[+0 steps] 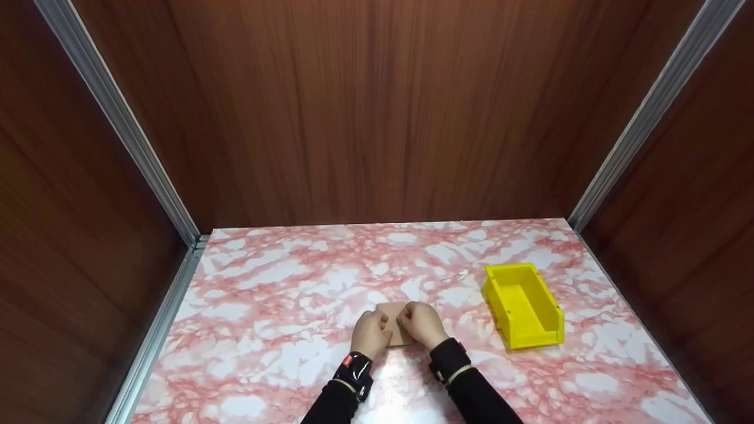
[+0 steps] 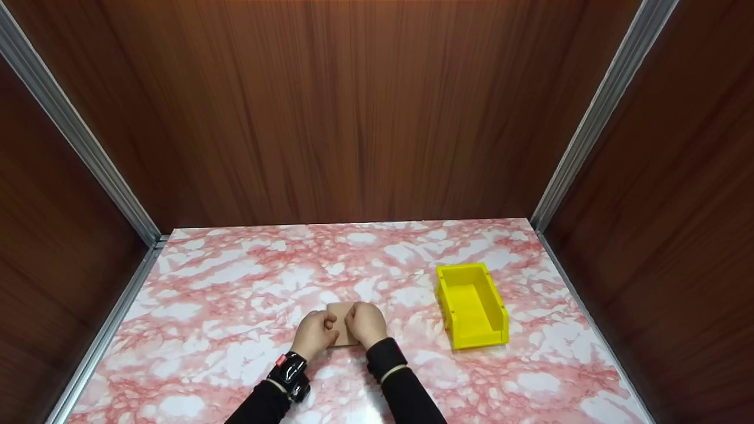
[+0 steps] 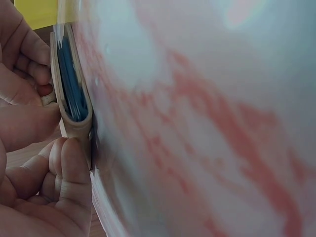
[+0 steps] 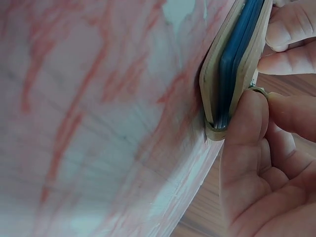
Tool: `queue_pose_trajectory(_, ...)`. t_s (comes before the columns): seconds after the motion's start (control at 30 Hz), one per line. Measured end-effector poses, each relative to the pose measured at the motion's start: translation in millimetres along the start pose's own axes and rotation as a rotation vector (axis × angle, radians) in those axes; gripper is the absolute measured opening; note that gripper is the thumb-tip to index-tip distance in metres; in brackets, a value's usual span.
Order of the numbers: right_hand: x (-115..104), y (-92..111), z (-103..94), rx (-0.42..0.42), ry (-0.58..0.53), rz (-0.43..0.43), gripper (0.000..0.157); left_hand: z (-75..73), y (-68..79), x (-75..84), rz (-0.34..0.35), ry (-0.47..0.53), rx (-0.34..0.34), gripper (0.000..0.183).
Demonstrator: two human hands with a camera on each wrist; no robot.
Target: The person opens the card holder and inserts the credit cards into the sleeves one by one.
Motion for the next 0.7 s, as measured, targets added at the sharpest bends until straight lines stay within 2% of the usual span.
queue_pose_trajectory(0.23, -3.6, 0.8, -0.4, -0.009, 0.023, -0.034, 0.014, 0.1, -0.6, -0.8, -0.010, 0.016, -0.008, 0.025)
queue_pose_trajectory(0.4, -6.9, 1.9, 0.9, 0.004, 0.068, -0.070, 0.014, 0.2, 0.2, -1.8, 0.015, 0.014, 0.006, 0.026)
queue_pose_trajectory(0.7, -14.8, 6.1, -0.1, 0.018, 0.159, -0.143, 0.012, 1.2, -0.2, -0.4, -0.001, 0.001, -0.003, 0.027)
Point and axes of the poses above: each hand's wrist, its own y-axis away from the middle knuckle, its own z-axis out of the palm, x = y × z, the point moved 2 cm from there along -y, towards the middle knuckle, and after that the axes turned 8 degrees about -z, right-handed, at the moved point
